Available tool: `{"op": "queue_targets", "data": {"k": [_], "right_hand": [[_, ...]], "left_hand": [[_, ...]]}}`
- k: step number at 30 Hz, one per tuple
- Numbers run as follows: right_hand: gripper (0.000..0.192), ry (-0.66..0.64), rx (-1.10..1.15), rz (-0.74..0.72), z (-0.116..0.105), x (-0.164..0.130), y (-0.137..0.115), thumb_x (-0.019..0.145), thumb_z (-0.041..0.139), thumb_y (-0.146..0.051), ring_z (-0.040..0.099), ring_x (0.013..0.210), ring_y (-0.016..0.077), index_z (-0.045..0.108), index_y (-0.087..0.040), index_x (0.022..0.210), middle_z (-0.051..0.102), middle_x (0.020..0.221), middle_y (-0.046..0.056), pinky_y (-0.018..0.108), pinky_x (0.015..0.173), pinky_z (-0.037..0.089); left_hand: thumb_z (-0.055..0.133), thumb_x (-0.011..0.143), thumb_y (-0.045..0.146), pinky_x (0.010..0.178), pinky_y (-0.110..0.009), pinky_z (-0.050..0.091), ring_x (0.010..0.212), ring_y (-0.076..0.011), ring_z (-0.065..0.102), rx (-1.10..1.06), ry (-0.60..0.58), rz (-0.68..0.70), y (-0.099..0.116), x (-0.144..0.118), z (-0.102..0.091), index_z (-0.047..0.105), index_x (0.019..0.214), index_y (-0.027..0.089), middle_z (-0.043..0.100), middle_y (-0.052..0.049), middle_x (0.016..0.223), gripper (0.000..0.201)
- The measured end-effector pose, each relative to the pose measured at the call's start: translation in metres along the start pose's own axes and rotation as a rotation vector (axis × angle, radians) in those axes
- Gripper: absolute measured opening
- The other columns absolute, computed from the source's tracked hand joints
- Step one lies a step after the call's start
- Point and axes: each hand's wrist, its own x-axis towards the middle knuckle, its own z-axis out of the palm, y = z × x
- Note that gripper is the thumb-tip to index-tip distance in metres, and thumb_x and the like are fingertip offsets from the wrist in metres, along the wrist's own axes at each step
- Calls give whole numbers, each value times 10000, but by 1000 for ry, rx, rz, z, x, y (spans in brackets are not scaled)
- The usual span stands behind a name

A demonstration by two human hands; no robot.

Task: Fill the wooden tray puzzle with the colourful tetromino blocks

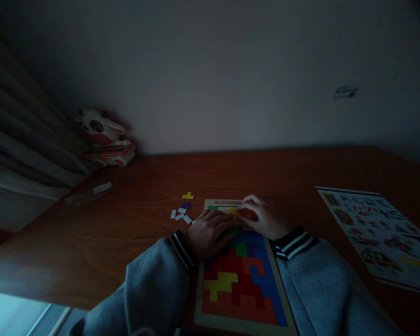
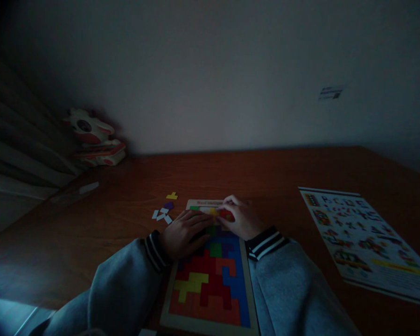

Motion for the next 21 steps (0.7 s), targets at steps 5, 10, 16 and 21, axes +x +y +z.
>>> {"op": "queue_targets", "data": {"k": [5, 10, 16, 21], "right_hand": [[152, 18, -53, 22, 3, 1, -7, 844, 663, -328, 628, 1002, 236, 692, -255, 974, 642, 1078, 48, 421, 871, 441], [133, 54, -35, 25, -4, 1, -5, 865, 637, -331, 635, 988, 226, 689, -263, 967, 649, 1049, 41, 418, 875, 441], [124, 31, -7, 46, -8, 0, 6, 851, 648, -363, 654, 936, 219, 696, -261, 902, 668, 982, 35, 401, 857, 470], [132, 1, 36, 53, -4, 0, 10, 850, 637, -359, 658, 928, 216, 696, -259, 912, 677, 970, 37, 390, 850, 486]], "left_hand": [[450, 980, 356, 970, -422, 451, 1150, -236, 556, 26, 17, 21, 2, 1, 0, 559, 1290, 217, 622, -71, 1285, 357], [447, 979, 363, 933, -416, 463, 1094, -240, 587, 71, 49, 22, 3, 0, 0, 622, 1202, 198, 655, -88, 1227, 328], [458, 975, 371, 930, -426, 468, 1097, -246, 595, 91, 56, 10, 4, 0, 1, 624, 1187, 183, 652, -84, 1242, 328], [461, 973, 370, 903, -432, 481, 1069, -253, 611, 112, 65, 12, 3, -1, 1, 613, 1201, 157, 662, -103, 1220, 347]]}}
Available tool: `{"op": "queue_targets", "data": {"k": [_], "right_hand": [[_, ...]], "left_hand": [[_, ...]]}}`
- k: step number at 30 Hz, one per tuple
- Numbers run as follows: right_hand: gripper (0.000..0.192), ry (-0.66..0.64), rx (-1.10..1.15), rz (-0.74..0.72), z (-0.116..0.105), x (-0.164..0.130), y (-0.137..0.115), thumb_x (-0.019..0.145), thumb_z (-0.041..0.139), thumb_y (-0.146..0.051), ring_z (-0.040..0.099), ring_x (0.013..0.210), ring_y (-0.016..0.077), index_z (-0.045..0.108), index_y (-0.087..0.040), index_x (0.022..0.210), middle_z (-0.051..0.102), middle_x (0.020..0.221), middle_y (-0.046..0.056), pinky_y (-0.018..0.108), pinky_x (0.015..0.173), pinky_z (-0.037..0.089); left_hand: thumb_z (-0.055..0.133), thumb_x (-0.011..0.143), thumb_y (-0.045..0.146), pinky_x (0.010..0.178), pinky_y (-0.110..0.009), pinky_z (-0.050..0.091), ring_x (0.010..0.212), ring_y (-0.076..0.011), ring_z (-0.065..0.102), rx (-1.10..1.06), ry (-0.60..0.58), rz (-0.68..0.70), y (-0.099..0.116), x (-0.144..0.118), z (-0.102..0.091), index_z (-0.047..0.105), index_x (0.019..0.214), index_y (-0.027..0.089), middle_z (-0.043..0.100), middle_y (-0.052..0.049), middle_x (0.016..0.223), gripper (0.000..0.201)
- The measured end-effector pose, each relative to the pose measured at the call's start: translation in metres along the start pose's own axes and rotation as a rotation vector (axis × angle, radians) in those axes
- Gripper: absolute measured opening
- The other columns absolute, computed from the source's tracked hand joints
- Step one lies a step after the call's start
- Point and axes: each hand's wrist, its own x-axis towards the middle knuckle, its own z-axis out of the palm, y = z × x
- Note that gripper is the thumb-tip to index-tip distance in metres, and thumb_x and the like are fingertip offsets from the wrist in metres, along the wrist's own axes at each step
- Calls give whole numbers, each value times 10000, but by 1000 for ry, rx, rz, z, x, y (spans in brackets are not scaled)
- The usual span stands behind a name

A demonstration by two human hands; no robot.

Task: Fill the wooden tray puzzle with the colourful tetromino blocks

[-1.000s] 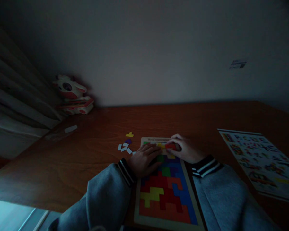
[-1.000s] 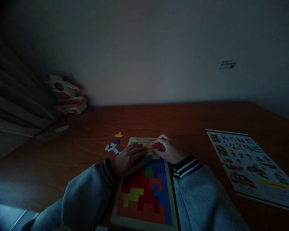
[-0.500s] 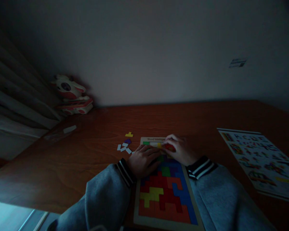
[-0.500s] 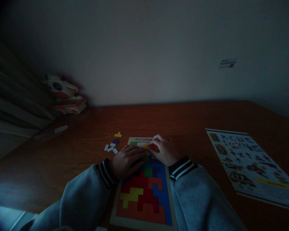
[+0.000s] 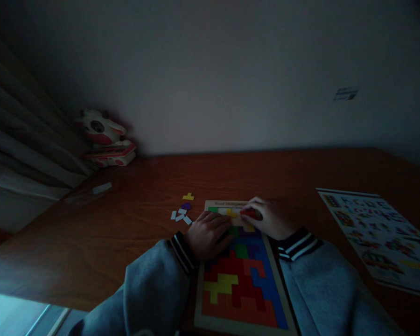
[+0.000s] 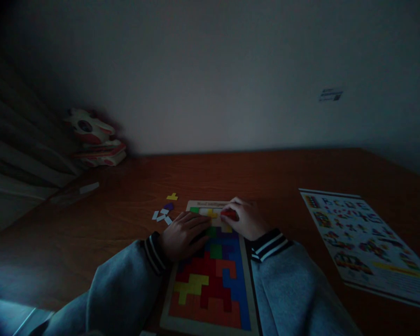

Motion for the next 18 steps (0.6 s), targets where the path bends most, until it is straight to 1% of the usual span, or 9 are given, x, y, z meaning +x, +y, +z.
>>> {"op": "queue_targets", "data": {"k": [5, 9, 12, 15, 18], "right_hand": [[163, -10, 64, 5, -3, -1, -1, 885, 572, -354, 661, 888, 204, 696, -252, 917, 677, 960, 44, 354, 787, 503], [198, 12, 81, 10, -5, -1, 0, 910, 543, -372, 656, 872, 199, 684, -233, 921, 673, 956, 56, 344, 777, 505], [208, 16, 61, 19, -4, -1, 2, 916, 542, -381, 653, 865, 199, 685, -230, 913, 667, 942, 54, 349, 776, 503], [209, 30, 51, 17, -4, -1, 2, 929, 528, -369, 650, 858, 193, 681, -227, 910, 662, 942, 51, 362, 792, 500], [194, 46, 46, -7, -5, -2, -3, 931, 528, -355, 649, 891, 201, 677, -231, 926, 658, 966, 53, 375, 802, 502]], "left_hand": [[469, 970, 360, 902, -430, 487, 1077, -251, 614, -17, -3, -7, 2, 0, 1, 622, 1170, 167, 659, -93, 1231, 317], [485, 962, 360, 912, -422, 496, 1091, -244, 616, -45, 29, -1, -1, -1, -1, 604, 1197, 165, 654, -96, 1239, 327], [510, 945, 350, 901, -418, 508, 1072, -248, 629, -32, 80, -38, -13, -5, -5, 615, 1182, 177, 667, -100, 1213, 312], [524, 916, 289, 870, -408, 526, 1005, -244, 652, -28, 146, -90, -29, -11, -10, 616, 1186, 166, 697, -105, 1133, 310], [514, 875, 220, 857, -394, 531, 986, -237, 654, -60, 161, -67, -37, -15, -12, 612, 1196, 163, 707, -106, 1093, 341]]}}
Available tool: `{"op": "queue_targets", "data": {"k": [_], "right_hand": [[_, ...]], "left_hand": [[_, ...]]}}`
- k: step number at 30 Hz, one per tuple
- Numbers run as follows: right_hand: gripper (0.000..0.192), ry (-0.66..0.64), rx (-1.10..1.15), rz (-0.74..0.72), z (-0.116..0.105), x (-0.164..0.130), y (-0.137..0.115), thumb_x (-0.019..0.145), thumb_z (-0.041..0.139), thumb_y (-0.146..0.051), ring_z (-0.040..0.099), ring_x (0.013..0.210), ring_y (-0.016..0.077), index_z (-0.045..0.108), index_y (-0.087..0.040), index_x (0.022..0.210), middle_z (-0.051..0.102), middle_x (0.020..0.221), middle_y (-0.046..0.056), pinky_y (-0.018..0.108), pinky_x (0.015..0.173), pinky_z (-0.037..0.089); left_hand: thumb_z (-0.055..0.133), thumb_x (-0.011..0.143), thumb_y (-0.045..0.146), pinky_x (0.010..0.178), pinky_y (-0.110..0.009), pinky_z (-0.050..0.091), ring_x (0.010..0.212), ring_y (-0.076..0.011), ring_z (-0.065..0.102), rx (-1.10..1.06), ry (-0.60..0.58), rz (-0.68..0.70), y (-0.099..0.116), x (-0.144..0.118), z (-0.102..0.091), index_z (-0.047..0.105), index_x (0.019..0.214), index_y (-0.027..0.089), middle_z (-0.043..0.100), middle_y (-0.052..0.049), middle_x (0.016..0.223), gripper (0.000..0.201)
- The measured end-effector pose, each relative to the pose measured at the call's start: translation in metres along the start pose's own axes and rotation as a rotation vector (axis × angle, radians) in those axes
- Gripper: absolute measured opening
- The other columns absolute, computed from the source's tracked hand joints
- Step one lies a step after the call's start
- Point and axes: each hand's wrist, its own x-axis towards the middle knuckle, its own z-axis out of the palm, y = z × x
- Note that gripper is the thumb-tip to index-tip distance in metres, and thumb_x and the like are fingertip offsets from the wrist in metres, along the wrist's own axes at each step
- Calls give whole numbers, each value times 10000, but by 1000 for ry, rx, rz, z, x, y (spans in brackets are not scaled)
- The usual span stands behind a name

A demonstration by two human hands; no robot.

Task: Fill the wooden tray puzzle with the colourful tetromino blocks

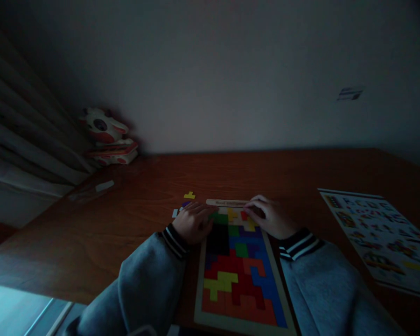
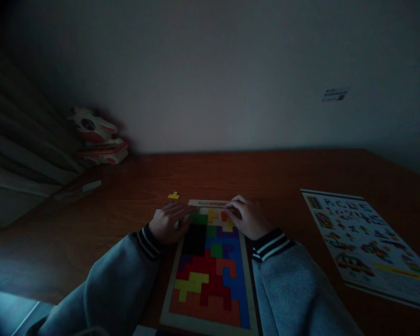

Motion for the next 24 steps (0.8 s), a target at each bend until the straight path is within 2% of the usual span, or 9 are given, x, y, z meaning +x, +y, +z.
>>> {"op": "queue_targets", "data": {"k": [5, 8, 14, 18, 24], "right_hand": [[158, 2, -3, -59, 2, 0, -5, 922, 541, -318, 643, 956, 210, 672, -238, 959, 656, 995, 53, 401, 857, 495], [162, 5, -11, -56, 3, -1, -4, 924, 539, -317, 641, 961, 211, 676, -239, 961, 655, 994, 51, 404, 862, 493], [230, -28, -57, -137, 5, -2, -12, 930, 540, -342, 604, 1013, 219, 684, -296, 1103, 624, 1066, 55, 414, 888, 473], [251, -76, -149, -195, 7, -3, -21, 926, 548, -358, 561, 1036, 250, 703, -338, 1122, 606, 1127, 69, 458, 889, 443], [300, -132, -198, -204, 8, -5, -27, 934, 523, -415, 527, 1066, 292, 672, -390, 1193, 592, 1198, 89, 488, 871, 428]], "left_hand": [[474, 866, 172, 880, -387, 512, 1048, -221, 640, -59, -91, 123, 6, 0, 4, 610, 1217, 187, 700, -96, 1122, 376], [471, 884, 187, 875, -384, 506, 1021, -214, 649, -58, -94, 149, 8, 2, 7, 633, 1182, 186, 703, -100, 1110, 339], [498, 888, 186, 847, -360, 501, 938, -198, 664, -62, -92, 136, 8, 2, 6, 663, 1101, 176, 725, -75, 1021, 269], [500, 897, 199, 844, -351, 492, 936, -193, 662, -58, -98, 128, 8, 1, 7, 658, 1106, 186, 723, -74, 1023, 262], [495, 907, 206, 827, -346, 495, 927, -192, 665, -43, -89, 127, 10, 1, 6, 662, 1080, 181, 728, -73, 1008, 241]]}}
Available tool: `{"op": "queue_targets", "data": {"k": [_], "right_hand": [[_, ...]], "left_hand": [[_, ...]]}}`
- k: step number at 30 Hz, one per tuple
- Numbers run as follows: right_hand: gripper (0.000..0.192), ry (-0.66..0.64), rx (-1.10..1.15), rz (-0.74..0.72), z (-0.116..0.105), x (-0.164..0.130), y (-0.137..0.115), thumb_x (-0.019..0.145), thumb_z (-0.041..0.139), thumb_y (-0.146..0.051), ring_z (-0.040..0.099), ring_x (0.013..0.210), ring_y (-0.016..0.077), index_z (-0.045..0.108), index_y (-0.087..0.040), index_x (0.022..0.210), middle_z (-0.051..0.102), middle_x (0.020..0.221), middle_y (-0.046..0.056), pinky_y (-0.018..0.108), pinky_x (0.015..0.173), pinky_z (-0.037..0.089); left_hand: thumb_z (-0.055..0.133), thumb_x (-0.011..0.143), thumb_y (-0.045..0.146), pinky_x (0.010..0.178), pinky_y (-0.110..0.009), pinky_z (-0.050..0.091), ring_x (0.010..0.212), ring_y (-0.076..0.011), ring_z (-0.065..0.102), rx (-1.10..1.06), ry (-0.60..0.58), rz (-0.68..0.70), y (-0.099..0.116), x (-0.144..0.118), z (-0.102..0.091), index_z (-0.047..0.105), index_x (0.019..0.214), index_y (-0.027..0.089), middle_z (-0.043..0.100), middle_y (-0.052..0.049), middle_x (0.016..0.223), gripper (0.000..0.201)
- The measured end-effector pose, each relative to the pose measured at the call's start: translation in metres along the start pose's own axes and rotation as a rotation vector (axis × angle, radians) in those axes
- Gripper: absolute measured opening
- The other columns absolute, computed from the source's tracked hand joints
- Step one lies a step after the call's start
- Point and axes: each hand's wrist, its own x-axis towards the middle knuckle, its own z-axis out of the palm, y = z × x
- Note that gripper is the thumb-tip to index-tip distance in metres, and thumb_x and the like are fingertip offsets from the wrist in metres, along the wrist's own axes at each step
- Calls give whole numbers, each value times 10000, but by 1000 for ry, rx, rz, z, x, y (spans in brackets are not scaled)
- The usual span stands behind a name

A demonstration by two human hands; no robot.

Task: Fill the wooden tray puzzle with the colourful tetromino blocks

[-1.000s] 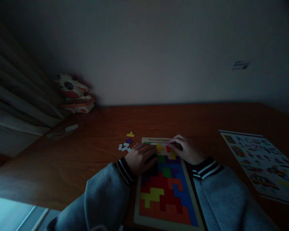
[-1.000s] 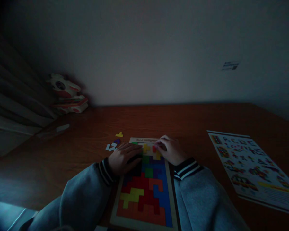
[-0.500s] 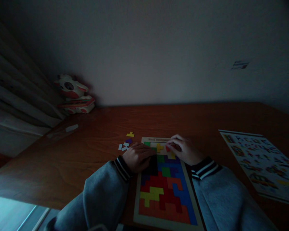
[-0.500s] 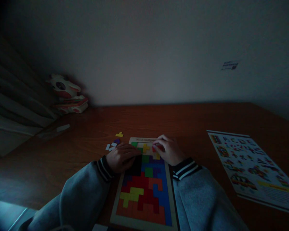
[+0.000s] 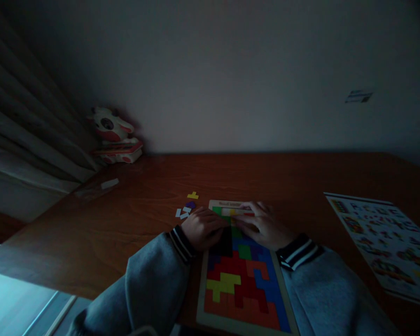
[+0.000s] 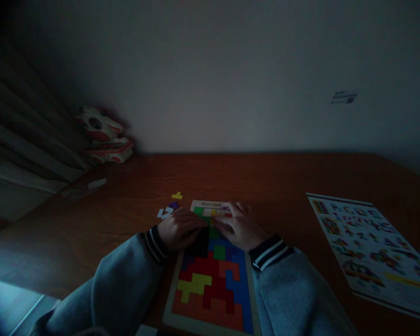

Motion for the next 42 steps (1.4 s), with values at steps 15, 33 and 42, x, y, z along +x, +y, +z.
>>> {"op": "queue_targets", "data": {"k": [15, 33, 42], "right_hand": [[246, 223, 49, 122, -3, -2, 25, 938, 495, -340, 603, 990, 252, 686, -249, 1063, 646, 1034, 80, 449, 876, 473], [214, 281, 160, 182, -4, 0, 26, 928, 522, -372, 652, 907, 228, 681, -232, 960, 665, 967, 65, 402, 823, 508], [249, 314, 337, 197, -9, 4, 18, 928, 509, -400, 674, 873, 209, 689, -229, 918, 700, 921, 65, 357, 802, 534]], "left_hand": [[542, 917, 342, 840, -340, 513, 881, -197, 672, 238, 44, -264, -72, -39, -36, 710, 999, 225, 734, -66, 959, 220], [651, 854, 407, 808, -292, 550, 927, -200, 691, 113, 84, -482, -71, -37, -18, 670, 1100, 242, 715, -38, 1064, 296], [654, 851, 471, 583, -230, 524, 627, -129, 629, -227, 309, -561, -37, -10, -7, 736, 882, 175, 704, -37, 755, 308]]}}
